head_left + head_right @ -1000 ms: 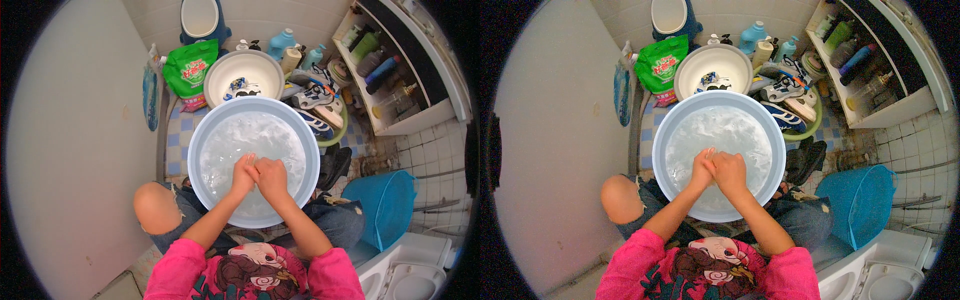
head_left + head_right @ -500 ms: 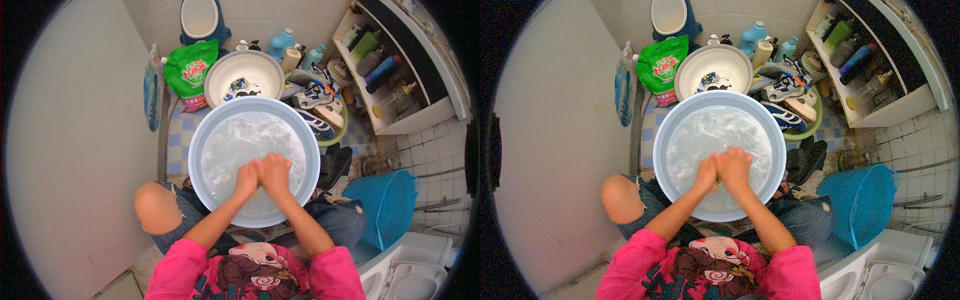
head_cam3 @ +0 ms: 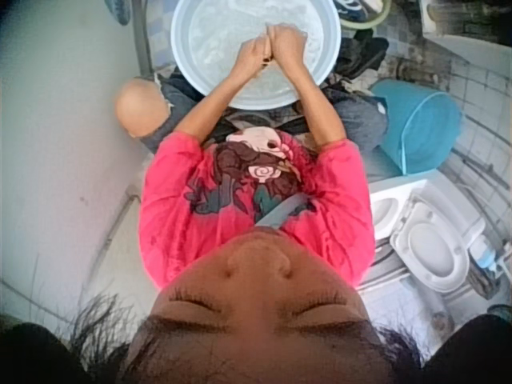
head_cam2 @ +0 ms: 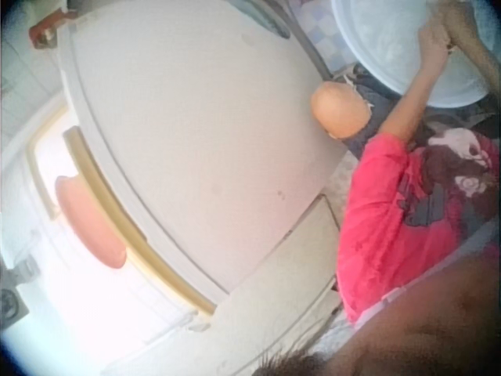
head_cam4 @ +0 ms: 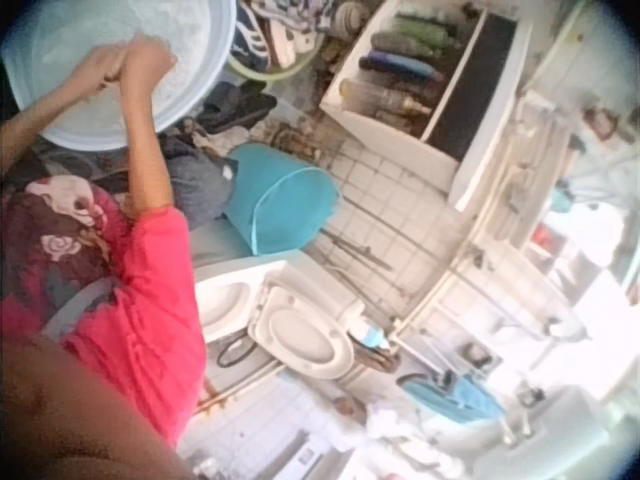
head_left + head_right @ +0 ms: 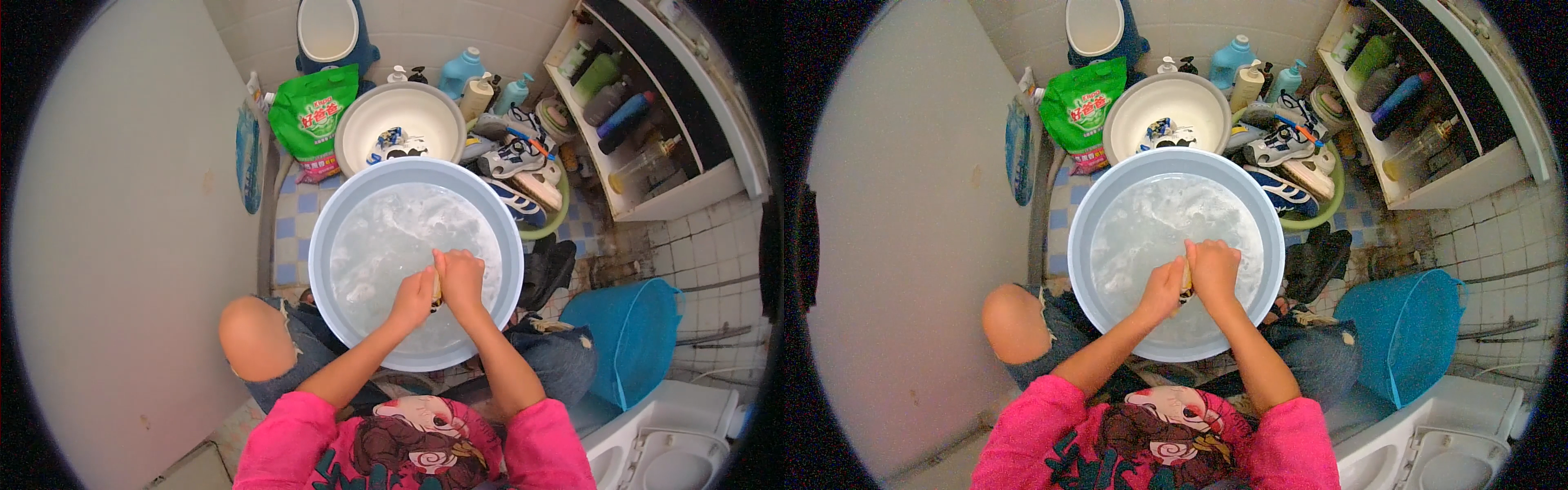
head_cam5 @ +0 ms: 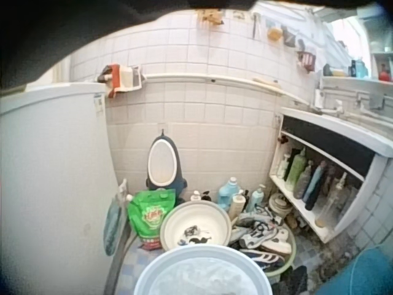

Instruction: The person washes socks by hand in a basin of soapy water, scrubbing them and placing them into an adjacent basin.

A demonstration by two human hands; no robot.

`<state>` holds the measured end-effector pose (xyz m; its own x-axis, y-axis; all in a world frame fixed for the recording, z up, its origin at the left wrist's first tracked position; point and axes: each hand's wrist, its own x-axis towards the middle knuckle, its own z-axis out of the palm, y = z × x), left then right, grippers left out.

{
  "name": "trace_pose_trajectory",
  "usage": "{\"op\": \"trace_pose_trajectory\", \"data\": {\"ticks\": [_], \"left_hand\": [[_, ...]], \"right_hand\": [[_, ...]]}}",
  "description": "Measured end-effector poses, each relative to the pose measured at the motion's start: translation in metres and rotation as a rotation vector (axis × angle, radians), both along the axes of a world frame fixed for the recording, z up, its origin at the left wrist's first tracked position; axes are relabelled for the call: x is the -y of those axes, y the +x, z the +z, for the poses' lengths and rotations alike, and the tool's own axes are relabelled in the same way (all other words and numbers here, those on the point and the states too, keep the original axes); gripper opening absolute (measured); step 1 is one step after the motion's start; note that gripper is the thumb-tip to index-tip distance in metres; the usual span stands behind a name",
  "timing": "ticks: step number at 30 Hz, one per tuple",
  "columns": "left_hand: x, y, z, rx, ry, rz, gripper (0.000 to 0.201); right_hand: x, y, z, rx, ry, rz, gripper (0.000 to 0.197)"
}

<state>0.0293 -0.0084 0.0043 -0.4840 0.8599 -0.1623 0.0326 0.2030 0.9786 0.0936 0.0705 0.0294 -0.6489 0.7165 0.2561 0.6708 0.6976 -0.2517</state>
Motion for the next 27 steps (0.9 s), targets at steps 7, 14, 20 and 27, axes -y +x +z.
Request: {"op": "trace_pose_trajectory", "data": {"ticks": [7, 14, 20, 27], "left_hand": [[-0.002, -0.009, -0.027, 0.012, -0.013, 0.04, 0.04], [-0.001, -0.015, -0.027, 0.07, 0.081, 0.141, 0.034], [-0.001, -0.014, 0.009, 0.086, 0.071, 0.083, 0.03], [-0.003, -0.022, -0.006, 0.109, 0.08, 0.212, 0.029]], "right_hand": [[0.006, 0.0, -0.018, 0.02, 0.059, 0.078, 0.024], [0.021, -0.008, 0.005, -0.206, -0.071, 0.228, 0.025], [-0.033, 0.014, -0.029, -0.494, -0.868, -0.298, 0.033], [0.017, -0.009, 0.019, -0.342, -0.139, 0.215, 0.031]]}}
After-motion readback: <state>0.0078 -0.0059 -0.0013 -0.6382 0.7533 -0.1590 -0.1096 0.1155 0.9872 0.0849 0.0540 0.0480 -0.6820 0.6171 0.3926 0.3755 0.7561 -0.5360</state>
